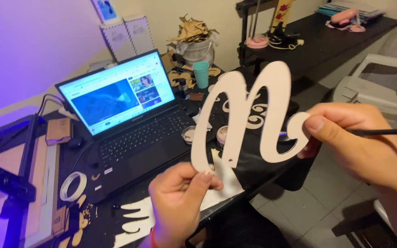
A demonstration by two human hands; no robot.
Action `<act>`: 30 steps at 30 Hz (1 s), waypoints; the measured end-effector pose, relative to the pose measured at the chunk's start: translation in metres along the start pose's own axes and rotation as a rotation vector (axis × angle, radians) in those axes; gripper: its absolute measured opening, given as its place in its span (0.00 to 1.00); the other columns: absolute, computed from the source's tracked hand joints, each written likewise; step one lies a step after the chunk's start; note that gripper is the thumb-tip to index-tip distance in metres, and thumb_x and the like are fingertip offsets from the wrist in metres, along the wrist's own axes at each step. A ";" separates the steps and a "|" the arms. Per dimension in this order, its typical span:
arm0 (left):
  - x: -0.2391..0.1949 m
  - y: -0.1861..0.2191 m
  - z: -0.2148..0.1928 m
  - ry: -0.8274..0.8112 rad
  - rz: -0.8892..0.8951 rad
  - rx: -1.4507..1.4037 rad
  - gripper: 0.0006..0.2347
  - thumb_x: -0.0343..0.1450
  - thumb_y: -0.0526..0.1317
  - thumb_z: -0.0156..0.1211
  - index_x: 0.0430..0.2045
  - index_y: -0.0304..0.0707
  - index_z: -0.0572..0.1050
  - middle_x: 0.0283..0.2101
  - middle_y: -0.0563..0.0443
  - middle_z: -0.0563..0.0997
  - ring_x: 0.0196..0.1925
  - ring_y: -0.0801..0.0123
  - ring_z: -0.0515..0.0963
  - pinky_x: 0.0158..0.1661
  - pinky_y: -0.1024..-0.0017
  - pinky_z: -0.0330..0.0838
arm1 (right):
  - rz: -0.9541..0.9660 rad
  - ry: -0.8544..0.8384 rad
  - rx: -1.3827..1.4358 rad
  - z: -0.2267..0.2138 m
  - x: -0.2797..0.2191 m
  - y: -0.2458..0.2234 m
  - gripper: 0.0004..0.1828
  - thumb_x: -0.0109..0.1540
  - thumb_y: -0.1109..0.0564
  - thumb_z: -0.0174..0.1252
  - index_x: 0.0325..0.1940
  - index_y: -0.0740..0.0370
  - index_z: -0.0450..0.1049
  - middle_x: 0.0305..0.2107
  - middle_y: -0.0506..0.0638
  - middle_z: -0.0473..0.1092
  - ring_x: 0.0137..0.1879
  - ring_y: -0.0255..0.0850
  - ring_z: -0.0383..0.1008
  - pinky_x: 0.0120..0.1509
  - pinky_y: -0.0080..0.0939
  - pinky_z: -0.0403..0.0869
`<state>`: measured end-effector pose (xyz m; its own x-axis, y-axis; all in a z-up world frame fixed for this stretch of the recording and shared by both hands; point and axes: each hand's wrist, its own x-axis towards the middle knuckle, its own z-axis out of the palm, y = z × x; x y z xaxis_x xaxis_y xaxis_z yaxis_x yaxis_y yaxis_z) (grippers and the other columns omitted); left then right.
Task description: Painting laser-cut wooden letters and shapes using a paintbrush and acrylic paint at a desk.
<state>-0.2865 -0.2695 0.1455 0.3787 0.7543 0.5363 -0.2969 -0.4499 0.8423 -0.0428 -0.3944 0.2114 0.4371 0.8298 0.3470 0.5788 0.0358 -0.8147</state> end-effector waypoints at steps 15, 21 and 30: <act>-0.011 -0.010 -0.003 0.045 0.025 0.018 0.08 0.67 0.38 0.63 0.16 0.36 0.79 0.19 0.51 0.85 0.21 0.74 0.83 0.26 0.77 0.79 | -0.057 -0.025 0.127 0.016 0.001 0.022 0.22 0.65 0.51 0.53 0.22 0.67 0.77 0.14 0.51 0.74 0.24 0.36 0.72 0.31 0.34 0.69; -0.009 -0.009 -0.004 0.040 -0.051 0.267 0.06 0.60 0.39 0.68 0.12 0.41 0.80 0.14 0.59 0.80 0.16 0.79 0.72 0.19 0.76 0.64 | -0.104 0.093 0.105 0.029 -0.001 0.045 0.19 0.67 0.54 0.52 0.24 0.67 0.74 0.18 0.51 0.72 0.27 0.36 0.69 0.35 0.34 0.67; -0.027 -0.020 -0.023 0.052 0.540 0.558 0.23 0.76 0.55 0.44 0.40 0.26 0.71 0.41 0.35 0.78 0.43 0.43 0.79 0.45 0.53 0.73 | -0.074 0.047 -0.111 0.062 -0.038 0.133 0.16 0.71 0.57 0.49 0.33 0.64 0.76 0.23 0.50 0.74 0.33 0.38 0.71 0.45 0.36 0.65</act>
<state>-0.3114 -0.2699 0.1131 0.2611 0.3773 0.8885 0.0621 -0.9251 0.3746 -0.0250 -0.3865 0.0616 0.4204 0.8000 0.4281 0.6825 0.0320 -0.7301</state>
